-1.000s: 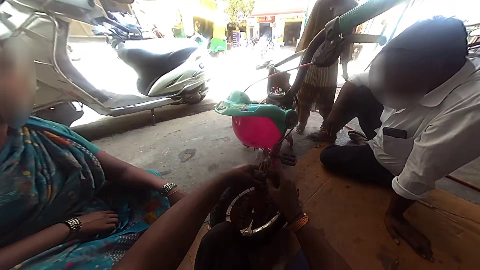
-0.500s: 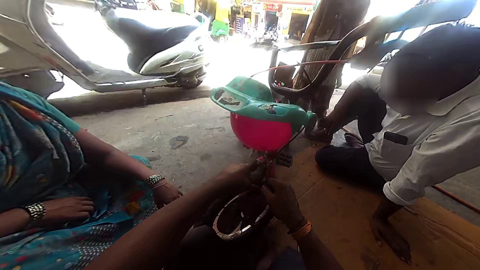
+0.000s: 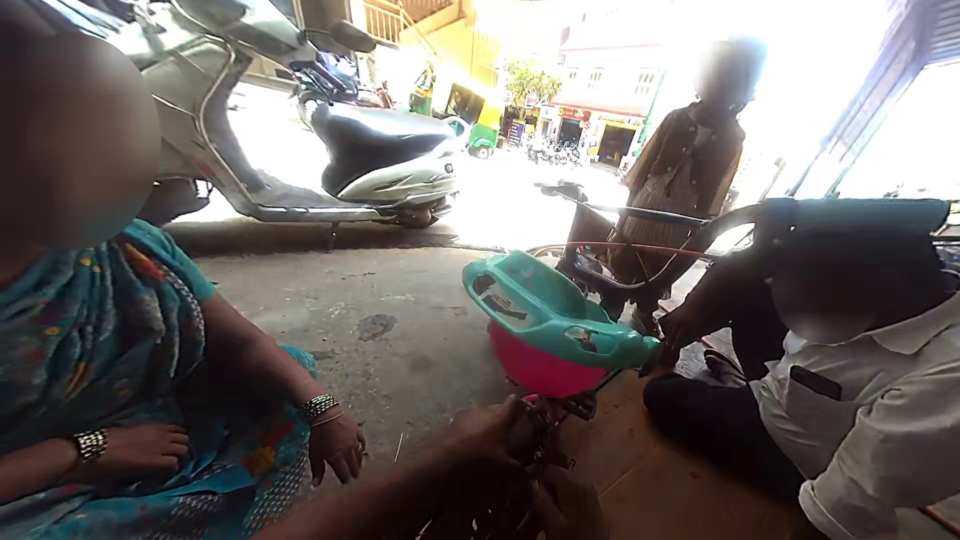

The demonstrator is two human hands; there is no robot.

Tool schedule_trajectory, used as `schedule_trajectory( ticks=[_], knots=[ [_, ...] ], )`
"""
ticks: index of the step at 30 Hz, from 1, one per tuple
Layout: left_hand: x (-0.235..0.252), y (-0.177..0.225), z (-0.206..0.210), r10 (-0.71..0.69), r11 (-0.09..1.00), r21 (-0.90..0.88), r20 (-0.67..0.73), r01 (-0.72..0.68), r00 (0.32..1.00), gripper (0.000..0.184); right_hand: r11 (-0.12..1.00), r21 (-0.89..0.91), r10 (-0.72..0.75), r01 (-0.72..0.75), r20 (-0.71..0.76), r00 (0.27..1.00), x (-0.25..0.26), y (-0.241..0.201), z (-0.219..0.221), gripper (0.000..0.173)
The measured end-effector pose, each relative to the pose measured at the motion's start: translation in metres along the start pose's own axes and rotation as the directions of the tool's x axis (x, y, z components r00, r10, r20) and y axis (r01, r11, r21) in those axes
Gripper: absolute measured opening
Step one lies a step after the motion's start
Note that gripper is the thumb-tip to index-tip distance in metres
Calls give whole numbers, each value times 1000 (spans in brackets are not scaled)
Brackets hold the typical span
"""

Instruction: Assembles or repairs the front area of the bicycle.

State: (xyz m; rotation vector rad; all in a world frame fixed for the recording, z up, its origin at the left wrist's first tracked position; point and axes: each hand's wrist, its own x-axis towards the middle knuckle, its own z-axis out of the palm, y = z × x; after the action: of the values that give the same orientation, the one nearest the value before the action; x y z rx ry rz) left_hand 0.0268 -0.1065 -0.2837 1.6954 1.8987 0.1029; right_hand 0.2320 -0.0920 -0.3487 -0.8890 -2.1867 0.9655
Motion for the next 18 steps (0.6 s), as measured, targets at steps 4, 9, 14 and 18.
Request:
schedule_trajectory(
  ticks=[4,9,14,18],
  knots=[
    [-4,1,7,-23,1000,-3,-51,23,998,103,999,-11,-52,52,-9,999,-11,6,0,28],
    [0,-5,16,-11,1000,14,-59,11,998,93,1000,-25,-9,8,-46,999,-10,14,4,29],
    [5,-12,28,-30,998,44,-92,34,995,93,900,398,180,-177,29,983,-11,8,2,23],
    [4,-15,32,10,998,61,-141,-1,990,89,624,713,288,-321,172,942,1,-4,-7,26]
  ],
)
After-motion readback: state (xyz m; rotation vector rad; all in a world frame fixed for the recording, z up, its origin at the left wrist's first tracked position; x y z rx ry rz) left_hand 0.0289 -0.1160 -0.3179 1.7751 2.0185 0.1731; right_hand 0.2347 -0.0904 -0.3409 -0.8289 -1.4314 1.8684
